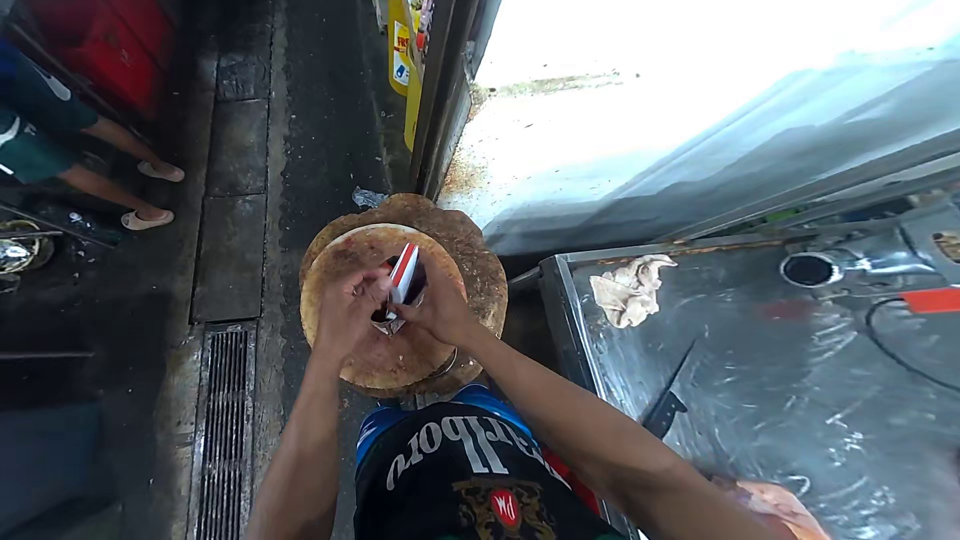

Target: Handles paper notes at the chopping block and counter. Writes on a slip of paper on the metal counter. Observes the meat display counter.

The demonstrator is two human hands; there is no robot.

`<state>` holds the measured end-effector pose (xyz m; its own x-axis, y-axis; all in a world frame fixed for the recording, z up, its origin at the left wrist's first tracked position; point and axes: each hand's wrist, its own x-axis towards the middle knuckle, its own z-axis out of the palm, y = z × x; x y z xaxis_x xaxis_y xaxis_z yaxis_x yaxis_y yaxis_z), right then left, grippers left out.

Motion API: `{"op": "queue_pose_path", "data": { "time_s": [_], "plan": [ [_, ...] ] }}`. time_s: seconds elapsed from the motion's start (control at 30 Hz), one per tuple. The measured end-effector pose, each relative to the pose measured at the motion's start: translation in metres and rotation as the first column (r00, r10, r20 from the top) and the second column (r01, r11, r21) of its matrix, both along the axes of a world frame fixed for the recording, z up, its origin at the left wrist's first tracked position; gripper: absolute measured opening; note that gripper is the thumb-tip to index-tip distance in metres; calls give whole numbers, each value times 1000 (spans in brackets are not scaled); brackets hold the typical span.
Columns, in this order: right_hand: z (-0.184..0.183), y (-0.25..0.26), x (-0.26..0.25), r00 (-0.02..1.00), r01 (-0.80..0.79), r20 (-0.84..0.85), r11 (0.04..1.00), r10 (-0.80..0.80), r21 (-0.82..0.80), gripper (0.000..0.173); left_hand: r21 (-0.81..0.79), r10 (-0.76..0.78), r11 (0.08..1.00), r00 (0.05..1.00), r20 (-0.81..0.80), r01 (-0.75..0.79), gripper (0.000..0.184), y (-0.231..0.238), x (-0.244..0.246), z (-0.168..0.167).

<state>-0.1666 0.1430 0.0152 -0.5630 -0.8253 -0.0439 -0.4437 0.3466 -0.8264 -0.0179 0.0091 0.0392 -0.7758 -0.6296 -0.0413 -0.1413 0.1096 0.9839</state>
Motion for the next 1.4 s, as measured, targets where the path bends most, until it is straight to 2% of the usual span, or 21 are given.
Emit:
{"op": "queue_pose_path", "data": {
  "time_s": [0.07, 0.13, 0.2, 0.27, 0.33, 0.4, 0.47, 0.53, 0.57, 0.7, 0.8, 0.97, 1.1, 1.2, 1.3, 1.4],
  "plan": [
    [0, 4, -10, 983, 20, 184, 998, -10, -52, 99, -9, -18, 1000, 998, -52, 18, 39, -17, 3, 0],
    [1, 8, -22, 956, -12, 290, 997, 33, -72, 103, -36, -87, 996, 995, -54, 85, 59, -29, 5, 2],
    [1, 13, -29, 945, -57, 318, 997, 72, -56, 104, -44, -196, 980, 981, -1, 196, 86, -32, 2, 4],
    [-1, 15, -30, 947, -78, 308, 995, 92, -58, 102, -66, -319, 945, 947, 47, 321, 95, -31, -8, 2],
    [-1, 14, -28, 949, -79, 302, 995, 96, -67, 101, -100, -425, 897, 903, 66, 430, 88, -32, -20, 0],
    [-1, 15, -26, 943, -73, 318, 992, 102, -99, 99, -122, -499, 855, 864, 67, 504, 70, -35, -30, -1],
    [-1, 18, -25, 928, -58, 360, 990, 100, -125, 98, -99, -508, 857, 862, 4, 505, 52, -39, -35, 0],
    [-1, 21, -25, 903, -25, 421, 990, 81, -136, 99, -63, -474, 880, 878, -62, 471, 42, -44, -36, 0],
    [0, 22, -26, 892, -5, 447, 991, 64, -132, 98, -45, -457, 890, 887, -70, 454, 45, -46, -35, 1],
    [0, 23, -26, 900, 7, 433, 991, 52, -134, 100, -53, -494, 868, 869, 14, 494, 80, -42, -43, 0],
    [2, 24, -25, 901, -5, 427, 986, 76, -165, 103, -88, -511, 850, 853, 104, 520, 76, -35, -50, -3],
    [7, 29, -26, 870, 12, 480, 971, 108, -239, 100, -74, -500, 862, 865, 45, 502, 69, -31, -49, -1],
    [7, 33, -29, 831, 31, 542, 962, 126, -272, 97, -124, -383, 920, 922, -64, 373, 50, -27, -49, -4],
    [2, 36, -31, 754, 105, 634, 923, 169, -370, 93, -149, -279, 954, 952, -125, 260, 42, -28, -49, -9],
    [2, 39, -30, 637, 206, 735, 869, 231, -451, 81, -132, -165, 980, 980, -112, 150, 29, -28, -47, -7],
    [1, 42, -30, 510, 300, 819, 838, 263, -456, 60, -30, -89, 996, 993, -82, 87, 32, -35, -46, -7]
  ]
}}
